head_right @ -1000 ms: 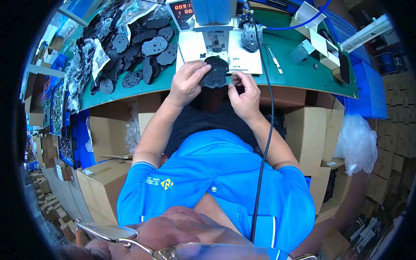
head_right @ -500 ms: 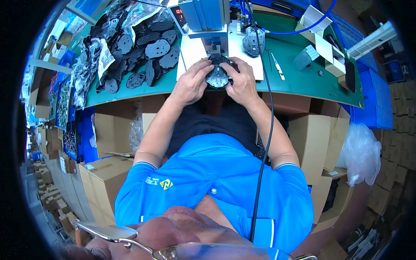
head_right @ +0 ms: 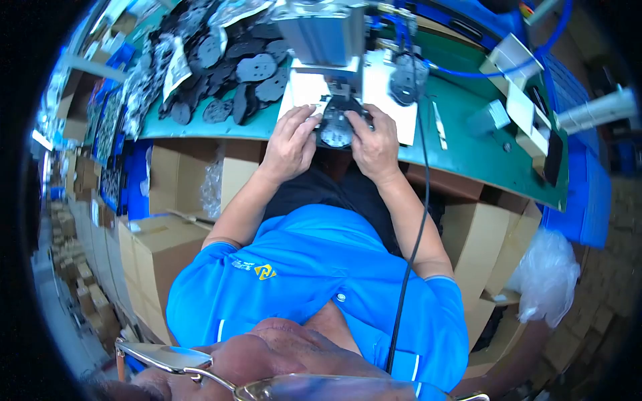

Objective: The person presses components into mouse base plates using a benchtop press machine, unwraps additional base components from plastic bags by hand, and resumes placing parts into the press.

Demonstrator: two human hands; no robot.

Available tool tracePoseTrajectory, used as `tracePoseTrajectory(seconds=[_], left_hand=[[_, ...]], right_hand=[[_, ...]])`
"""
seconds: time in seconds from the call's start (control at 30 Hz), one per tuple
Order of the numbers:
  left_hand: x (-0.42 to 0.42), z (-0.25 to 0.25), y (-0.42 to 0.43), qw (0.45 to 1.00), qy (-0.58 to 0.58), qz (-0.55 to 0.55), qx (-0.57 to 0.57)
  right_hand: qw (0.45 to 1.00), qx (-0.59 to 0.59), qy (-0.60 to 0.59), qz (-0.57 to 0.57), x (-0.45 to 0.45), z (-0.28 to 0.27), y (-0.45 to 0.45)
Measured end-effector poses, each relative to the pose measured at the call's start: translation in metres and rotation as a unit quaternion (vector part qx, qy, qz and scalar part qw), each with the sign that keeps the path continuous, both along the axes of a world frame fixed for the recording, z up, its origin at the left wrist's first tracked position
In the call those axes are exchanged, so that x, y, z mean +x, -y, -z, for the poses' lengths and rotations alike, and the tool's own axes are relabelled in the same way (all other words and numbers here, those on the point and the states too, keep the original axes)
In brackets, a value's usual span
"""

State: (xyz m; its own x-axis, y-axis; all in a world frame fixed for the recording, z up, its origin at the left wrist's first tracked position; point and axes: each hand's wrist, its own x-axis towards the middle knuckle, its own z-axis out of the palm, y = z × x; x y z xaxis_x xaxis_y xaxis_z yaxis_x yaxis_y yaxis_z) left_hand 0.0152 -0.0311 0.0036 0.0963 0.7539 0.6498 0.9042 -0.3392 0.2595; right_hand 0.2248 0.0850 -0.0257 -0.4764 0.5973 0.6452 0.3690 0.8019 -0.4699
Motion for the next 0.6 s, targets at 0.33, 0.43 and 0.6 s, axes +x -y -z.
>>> tracePoseTrajectory(seconds=[0.33, 0.43, 0.6], left_hand=[[-0.075, 0.007, 0.064, 0.979, 0.016, -0.2, 0.035], [-0.108, 0.012, 0.062, 0.961, 0.016, -0.276, -0.001], [-0.157, 0.023, 0.061, 0.96, 0.008, -0.275, -0.059]], right_hand=[[0.999, 0.037, 0.028, 0.003, 0.0, 0.006, -0.002], [0.999, 0.045, 0.02, 0.021, -0.004, 0.01, -0.002], [0.999, 0.037, -0.002, 0.04, -0.003, 0.006, 0.002]])
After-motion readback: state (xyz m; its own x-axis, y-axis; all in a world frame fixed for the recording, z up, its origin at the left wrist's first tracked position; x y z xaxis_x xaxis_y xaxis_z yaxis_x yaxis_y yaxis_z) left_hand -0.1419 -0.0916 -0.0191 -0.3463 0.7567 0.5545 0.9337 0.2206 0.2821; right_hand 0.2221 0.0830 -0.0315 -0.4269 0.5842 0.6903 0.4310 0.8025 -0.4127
